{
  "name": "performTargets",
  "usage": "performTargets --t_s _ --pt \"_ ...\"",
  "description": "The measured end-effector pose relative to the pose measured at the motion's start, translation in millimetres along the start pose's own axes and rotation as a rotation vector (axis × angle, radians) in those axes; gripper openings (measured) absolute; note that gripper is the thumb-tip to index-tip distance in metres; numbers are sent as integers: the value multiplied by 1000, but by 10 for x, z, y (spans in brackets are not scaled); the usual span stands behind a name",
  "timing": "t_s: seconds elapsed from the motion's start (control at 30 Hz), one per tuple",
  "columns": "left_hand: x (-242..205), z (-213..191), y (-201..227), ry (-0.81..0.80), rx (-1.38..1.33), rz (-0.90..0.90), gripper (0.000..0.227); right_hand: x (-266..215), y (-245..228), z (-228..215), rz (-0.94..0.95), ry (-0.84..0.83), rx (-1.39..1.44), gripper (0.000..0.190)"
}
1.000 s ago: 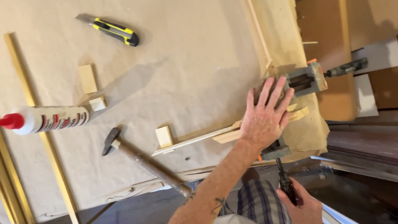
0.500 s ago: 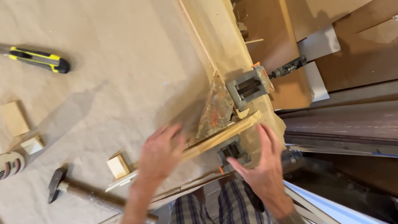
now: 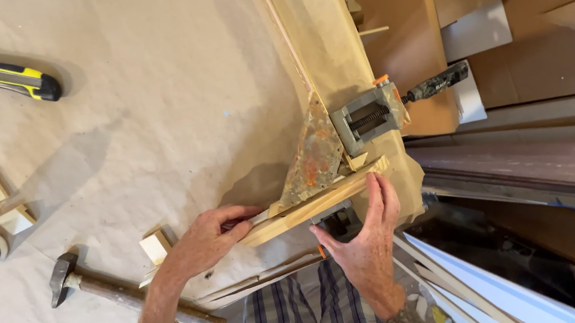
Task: Assembling a wooden frame by applying glue to mitered corners and securing them in a corner clamp.
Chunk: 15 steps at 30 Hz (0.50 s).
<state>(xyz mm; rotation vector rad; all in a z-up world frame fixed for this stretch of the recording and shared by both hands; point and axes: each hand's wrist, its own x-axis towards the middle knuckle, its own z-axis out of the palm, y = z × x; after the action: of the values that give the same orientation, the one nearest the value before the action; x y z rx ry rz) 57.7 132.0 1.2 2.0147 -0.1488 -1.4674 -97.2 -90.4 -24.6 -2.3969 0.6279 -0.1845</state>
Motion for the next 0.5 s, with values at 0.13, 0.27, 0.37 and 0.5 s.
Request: performTargets --t_s 0.13,0.27,0.37,0.5 --pt "-1 5 0 30 9 -12 40 -6 -84 -5 -45 36 80 106" --pt "-20 -3 53 35 -7 -49 40 -3 -81 -4 -109 83 92 94" --pt "-54 -27 172 7 -11 -128 42 16 -94 -47 -180 58 113 81" --pt "-74 -35 251 5 -6 -194 42 14 -63 -1 -167 77 97 79"
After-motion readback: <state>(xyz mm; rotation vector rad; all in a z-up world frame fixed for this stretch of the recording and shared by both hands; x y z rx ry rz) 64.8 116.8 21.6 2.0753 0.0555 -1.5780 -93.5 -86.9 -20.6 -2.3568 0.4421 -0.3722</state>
